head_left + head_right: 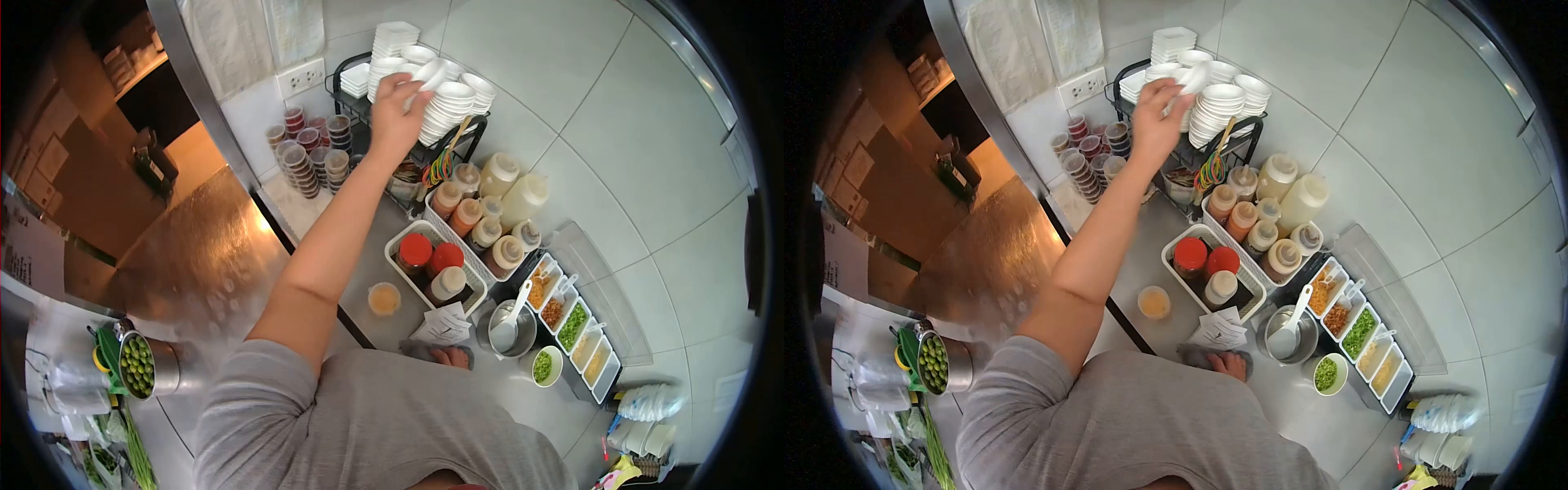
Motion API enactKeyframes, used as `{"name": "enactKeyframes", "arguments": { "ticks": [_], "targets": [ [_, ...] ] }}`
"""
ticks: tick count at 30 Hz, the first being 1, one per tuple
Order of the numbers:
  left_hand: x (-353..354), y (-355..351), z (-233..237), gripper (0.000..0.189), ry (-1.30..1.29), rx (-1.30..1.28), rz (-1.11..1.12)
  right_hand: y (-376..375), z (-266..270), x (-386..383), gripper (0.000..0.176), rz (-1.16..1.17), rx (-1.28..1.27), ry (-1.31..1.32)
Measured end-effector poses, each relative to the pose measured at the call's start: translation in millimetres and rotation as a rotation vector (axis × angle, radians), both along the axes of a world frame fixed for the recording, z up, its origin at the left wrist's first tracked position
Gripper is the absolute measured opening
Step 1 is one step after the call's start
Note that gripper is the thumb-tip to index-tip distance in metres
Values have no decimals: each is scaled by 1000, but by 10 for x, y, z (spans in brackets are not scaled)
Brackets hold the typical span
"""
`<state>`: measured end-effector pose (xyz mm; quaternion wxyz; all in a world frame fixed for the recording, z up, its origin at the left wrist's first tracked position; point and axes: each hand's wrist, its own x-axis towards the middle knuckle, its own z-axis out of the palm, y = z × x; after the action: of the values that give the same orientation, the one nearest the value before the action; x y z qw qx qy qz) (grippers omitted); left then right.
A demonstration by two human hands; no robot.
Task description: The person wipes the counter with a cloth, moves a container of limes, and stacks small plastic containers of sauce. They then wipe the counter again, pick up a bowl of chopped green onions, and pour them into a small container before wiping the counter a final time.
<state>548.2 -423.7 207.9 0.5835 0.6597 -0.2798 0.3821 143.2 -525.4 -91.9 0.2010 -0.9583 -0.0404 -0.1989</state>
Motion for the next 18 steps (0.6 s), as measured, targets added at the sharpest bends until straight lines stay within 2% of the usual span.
{"name": "enactKeyframes", "arguments": {
  "ticks": [4, 6, 8, 12, 14, 17, 18],
  "targets": [
    [-380, 534, -564, 16, -51, 120, 141, 36, 101, -23, 31, -30, -11, 51],
    [-462, 695, -1188, 15, 174, 182, 93, 69, 157, 23, 33, -36, 15, 31],
    [-601, 814, -1674, 17, 282, 289, 73, 100, 243, 60, 37, -15, 72, -8],
    [-701, 977, -2351, 19, 285, 652, 49, 87, 149, 36, 42, -34, 41, -9],
    [-628, 1004, -2571, 23, 303, 756, -25, 23, 48, 15, 41, -33, 11, 31],
    [-677, 942, -2201, 44, 264, 682, 80, 64, 148, 27, 42, -33, 3, -3],
    [-619, 932, -2129, 52, 256, 557, 173, 65, 153, 24, 41, -36, 5, 1]
  ]
}}
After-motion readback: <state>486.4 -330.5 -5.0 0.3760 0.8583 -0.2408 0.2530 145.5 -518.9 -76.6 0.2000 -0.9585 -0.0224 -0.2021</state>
